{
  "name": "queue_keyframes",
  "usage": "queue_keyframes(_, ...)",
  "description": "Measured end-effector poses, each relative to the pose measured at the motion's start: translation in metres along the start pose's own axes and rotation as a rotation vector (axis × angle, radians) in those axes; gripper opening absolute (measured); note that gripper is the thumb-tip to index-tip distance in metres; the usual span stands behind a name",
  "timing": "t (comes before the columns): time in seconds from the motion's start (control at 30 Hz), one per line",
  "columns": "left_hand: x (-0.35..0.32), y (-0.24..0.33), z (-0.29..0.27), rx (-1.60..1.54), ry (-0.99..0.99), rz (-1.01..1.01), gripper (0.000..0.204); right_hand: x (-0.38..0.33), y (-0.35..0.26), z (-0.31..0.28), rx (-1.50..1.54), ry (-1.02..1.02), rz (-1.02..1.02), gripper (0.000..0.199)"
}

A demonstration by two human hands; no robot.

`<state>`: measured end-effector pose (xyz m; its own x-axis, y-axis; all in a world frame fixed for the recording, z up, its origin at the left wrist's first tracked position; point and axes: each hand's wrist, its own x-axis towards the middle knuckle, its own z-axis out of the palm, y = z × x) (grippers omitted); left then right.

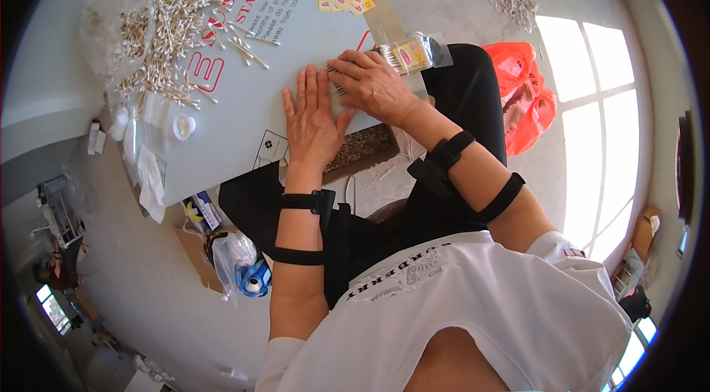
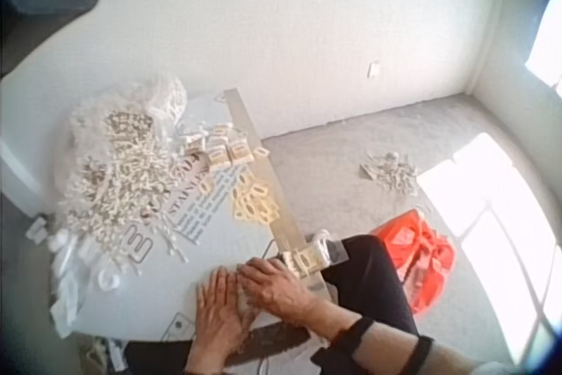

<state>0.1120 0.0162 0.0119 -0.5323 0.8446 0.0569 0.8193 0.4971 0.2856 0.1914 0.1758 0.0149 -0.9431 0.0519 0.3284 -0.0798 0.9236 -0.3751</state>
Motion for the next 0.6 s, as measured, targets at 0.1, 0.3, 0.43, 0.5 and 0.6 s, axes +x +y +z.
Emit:
queue_keyframes(0.1,-0.001,-0.001,0.001,0.005,0.003,0.005,0.081,0.001,0.002,0.002,-0.041,0.017,-0.053,0.048)
queue_keyframes(0.3,0.001,0.002,-0.002,0.028,-0.021,0.000,0.079,-0.004,-0.001,0.008,-0.169,0.032,-0.119,0.048)
queue_keyframes(0.43,0.001,0.006,-0.001,0.061,-0.035,-0.019,0.077,-0.007,0.000,0.009,-0.230,0.022,-0.144,0.045)
queue_keyframes(0.5,-0.003,0.010,0.003,0.050,-0.014,-0.035,0.076,-0.008,-0.001,0.009,-0.242,0.029,-0.145,0.044)
queue_keyframes(0.6,-0.006,0.012,0.007,0.021,0.018,-0.056,0.077,-0.008,-0.002,0.011,-0.230,0.056,-0.132,0.043)
